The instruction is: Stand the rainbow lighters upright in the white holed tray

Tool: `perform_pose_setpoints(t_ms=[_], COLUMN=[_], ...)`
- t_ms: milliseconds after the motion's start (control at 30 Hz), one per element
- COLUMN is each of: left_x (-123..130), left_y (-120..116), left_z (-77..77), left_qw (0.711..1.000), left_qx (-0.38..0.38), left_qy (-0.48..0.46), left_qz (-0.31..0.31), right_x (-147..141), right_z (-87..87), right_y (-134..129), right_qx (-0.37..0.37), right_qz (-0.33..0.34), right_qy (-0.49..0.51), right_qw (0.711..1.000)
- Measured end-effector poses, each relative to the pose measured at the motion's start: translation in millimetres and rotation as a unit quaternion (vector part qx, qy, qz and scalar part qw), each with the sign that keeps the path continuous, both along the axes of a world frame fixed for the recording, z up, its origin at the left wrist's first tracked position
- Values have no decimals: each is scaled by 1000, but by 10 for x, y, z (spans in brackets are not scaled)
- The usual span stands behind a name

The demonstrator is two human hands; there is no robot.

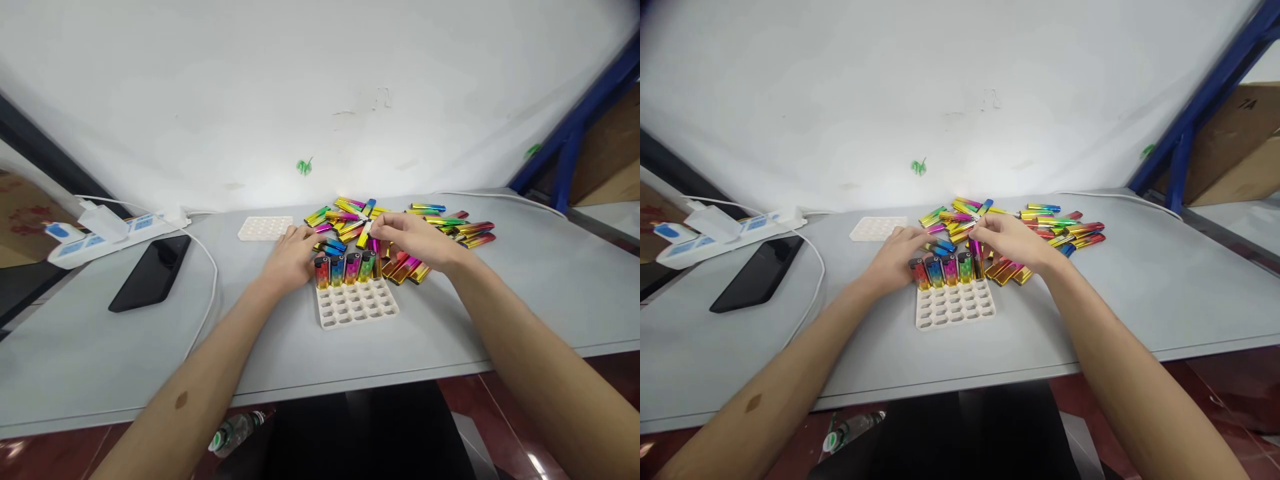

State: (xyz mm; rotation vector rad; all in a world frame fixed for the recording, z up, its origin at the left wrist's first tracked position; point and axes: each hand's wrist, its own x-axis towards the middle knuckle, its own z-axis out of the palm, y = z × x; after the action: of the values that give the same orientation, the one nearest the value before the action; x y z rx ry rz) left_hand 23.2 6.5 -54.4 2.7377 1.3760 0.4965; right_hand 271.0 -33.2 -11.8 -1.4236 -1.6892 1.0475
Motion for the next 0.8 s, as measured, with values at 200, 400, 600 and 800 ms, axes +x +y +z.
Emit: perform_pose_setpoints(t_ms=[200,400,600,800], left_x=[-7,-12,-10,-15], left_y=[1,23,16,9], left_z=[-10,-36,-27,-20], left_qw=[1000,1000,1000,1000], left_qx=[0,8,4,2], left_qy=[-5,-4,-8,-10], left_qz=[-2,-12,-12,-11], right_x=[27,41,46,153], right_z=[26,31,22,-47], right_y=[-24,-36,-14,82], right_qx=[0,5,8,136], right_qz=[65,130,105,-155], right_qy=[1,-16,-30,-265], right_qw=[998,991,994,942])
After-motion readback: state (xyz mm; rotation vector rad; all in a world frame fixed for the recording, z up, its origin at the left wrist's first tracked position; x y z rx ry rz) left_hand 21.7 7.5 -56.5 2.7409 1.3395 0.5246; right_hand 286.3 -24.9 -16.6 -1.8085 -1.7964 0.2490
